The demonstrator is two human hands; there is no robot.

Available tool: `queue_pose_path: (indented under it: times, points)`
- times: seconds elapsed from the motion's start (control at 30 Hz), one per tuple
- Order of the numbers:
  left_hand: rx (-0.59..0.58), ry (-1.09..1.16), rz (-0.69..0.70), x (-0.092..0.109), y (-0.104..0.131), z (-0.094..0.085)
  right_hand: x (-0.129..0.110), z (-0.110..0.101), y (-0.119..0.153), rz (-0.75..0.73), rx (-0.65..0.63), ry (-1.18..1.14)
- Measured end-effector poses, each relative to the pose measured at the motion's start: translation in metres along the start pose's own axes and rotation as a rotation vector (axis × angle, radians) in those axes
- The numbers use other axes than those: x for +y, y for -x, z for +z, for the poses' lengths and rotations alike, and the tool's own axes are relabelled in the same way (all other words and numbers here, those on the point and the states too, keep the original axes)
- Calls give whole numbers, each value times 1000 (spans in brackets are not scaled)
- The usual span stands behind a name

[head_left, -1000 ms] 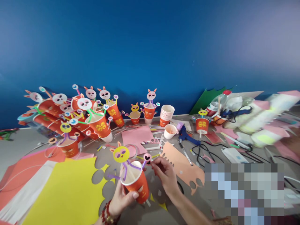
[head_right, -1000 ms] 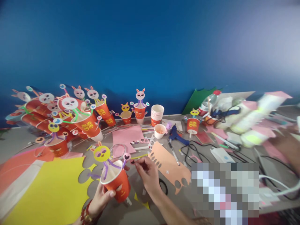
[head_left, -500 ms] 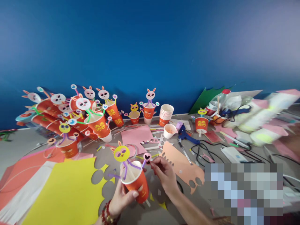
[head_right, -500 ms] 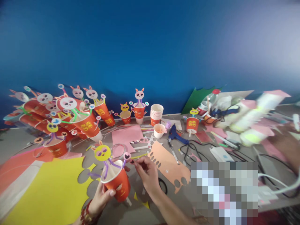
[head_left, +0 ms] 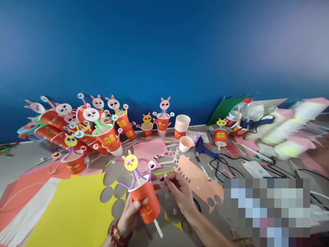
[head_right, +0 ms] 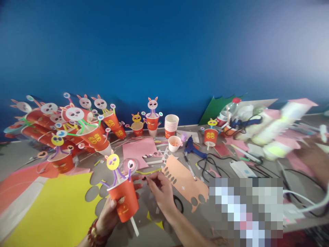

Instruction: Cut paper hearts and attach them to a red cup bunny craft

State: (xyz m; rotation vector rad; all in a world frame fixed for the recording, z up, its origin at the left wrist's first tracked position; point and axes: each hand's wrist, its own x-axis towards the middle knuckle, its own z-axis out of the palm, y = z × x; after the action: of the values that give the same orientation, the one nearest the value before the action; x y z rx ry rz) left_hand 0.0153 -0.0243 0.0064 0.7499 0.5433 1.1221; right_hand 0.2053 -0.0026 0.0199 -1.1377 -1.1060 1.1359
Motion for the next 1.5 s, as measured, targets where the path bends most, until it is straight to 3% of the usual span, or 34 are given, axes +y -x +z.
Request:
queue_pose_path:
  times: [0.6,0.8,0.93,1.1,1.5]
  points:
    - [-31,13,20,5,-2,6,0,-2,1,-81,-19,61]
    - [-12,29,11,6,-1,7,0,-5,0,-118,-51,234]
    - [-24,27,12,6,-1,6,-13,-12,-2,-246,-31,390]
    - [-32,6,-4,4,-2,4,-32,-19,-6,-405,-107,491]
    - [-59,15,-42,9,-2,5,-40,-27,-15,-353,-275,537]
